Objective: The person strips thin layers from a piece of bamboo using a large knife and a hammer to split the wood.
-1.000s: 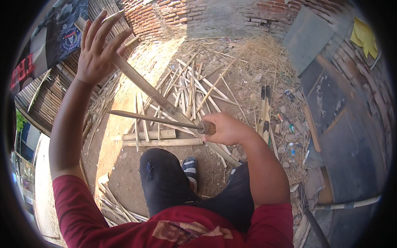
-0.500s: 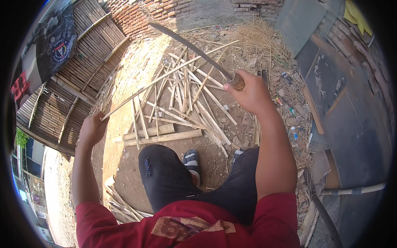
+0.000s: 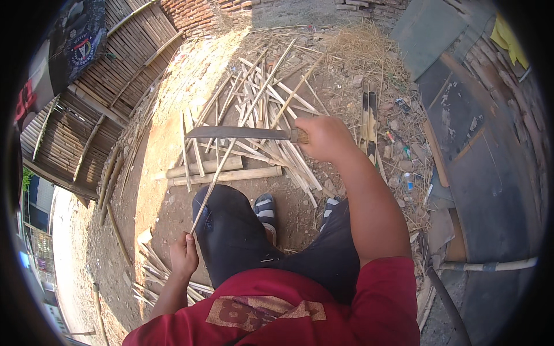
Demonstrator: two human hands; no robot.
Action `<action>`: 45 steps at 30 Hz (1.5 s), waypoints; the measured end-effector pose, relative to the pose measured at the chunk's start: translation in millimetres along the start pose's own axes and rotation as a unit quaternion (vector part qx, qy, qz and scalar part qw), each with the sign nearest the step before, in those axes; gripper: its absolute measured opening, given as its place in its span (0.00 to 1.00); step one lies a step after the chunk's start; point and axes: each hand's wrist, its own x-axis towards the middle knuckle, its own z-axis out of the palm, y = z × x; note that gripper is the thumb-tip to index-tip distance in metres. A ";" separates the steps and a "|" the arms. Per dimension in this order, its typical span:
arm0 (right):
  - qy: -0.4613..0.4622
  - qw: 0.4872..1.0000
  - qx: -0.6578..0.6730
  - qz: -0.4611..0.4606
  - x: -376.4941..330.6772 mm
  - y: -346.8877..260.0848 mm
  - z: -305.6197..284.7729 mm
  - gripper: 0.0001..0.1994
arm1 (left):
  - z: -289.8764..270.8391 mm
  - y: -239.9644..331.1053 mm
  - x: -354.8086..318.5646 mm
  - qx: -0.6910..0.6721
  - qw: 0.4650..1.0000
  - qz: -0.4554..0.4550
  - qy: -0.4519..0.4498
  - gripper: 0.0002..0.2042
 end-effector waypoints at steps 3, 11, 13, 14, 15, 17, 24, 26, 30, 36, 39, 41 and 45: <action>0.014 1.000 -0.006 0.026 1.4 6.0 5.5 0.17 | 13.3 -15.8 -25.4 -0.003 1.000 -0.013 -0.015 0.23; -0.043 0.999 -0.012 -0.017 2.6 7.1 33.3 0.14 | 32.6 -35.9 -59.6 0.027 0.999 -0.016 -0.024 0.19; -0.016 1.000 0.008 0.016 8.5 11.9 33.9 0.13 | 34.9 -38.6 -59.7 0.038 0.999 -0.011 -0.017 0.19; -0.023 0.999 0.003 0.030 9.3 13.6 32.9 0.14 | 34.6 -39.4 -59.8 0.045 0.999 -0.008 -0.016 0.19; -0.031 0.999 -0.002 0.045 10.9 12.2 30.3 0.15 | 34.7 -39.2 -59.4 0.052 0.999 -0.005 -0.014 0.19; -0.063 0.997 -0.046 0.003 12.1 1.3 31.9 0.19 | 29.9 -38.5 -57.1 0.079 0.996 -0.003 -0.032 0.20; -0.067 0.989 0.064 0.114 10.4 43.6 47.4 0.22 | 35.1 -55.6 -51.4 0.089 0.994 0.043 -0.036 0.21; -0.079 0.990 -0.003 0.119 9.2 48.1 48.3 0.22 | 32.4 -52.1 -48.5 0.092 0.995 0.038 -0.030 0.21; -0.052 0.997 -0.018 0.050 7.0 16.8 39.4 0.23 | 26.3 -53.2 -51.6 0.095 0.994 0.033 -0.043 0.20; -0.007 0.983 0.079 0.163 7.1 50.0 33.5 0.22 | 37.8 -75.1 -45.7 0.051 0.997 0.044 -0.049 0.20; -0.048 0.985 -0.048 0.161 3.7 46.2 24.0 0.21 | 32.7 -72.6 -45.3 0.064 0.996 0.034 -0.042 0.20; -0.045 0.989 -0.005 0.138 4.6 31.7 21.4 0.22 | 27.6 -70.2 -47.4 0.072 0.996 0.024 -0.047 0.20; -0.125 0.988 -0.049 0.077 12.0 9.8 10.9 0.24 | 32.5 -86.4 -50.7 0.032 0.998 0.034 -0.047 0.18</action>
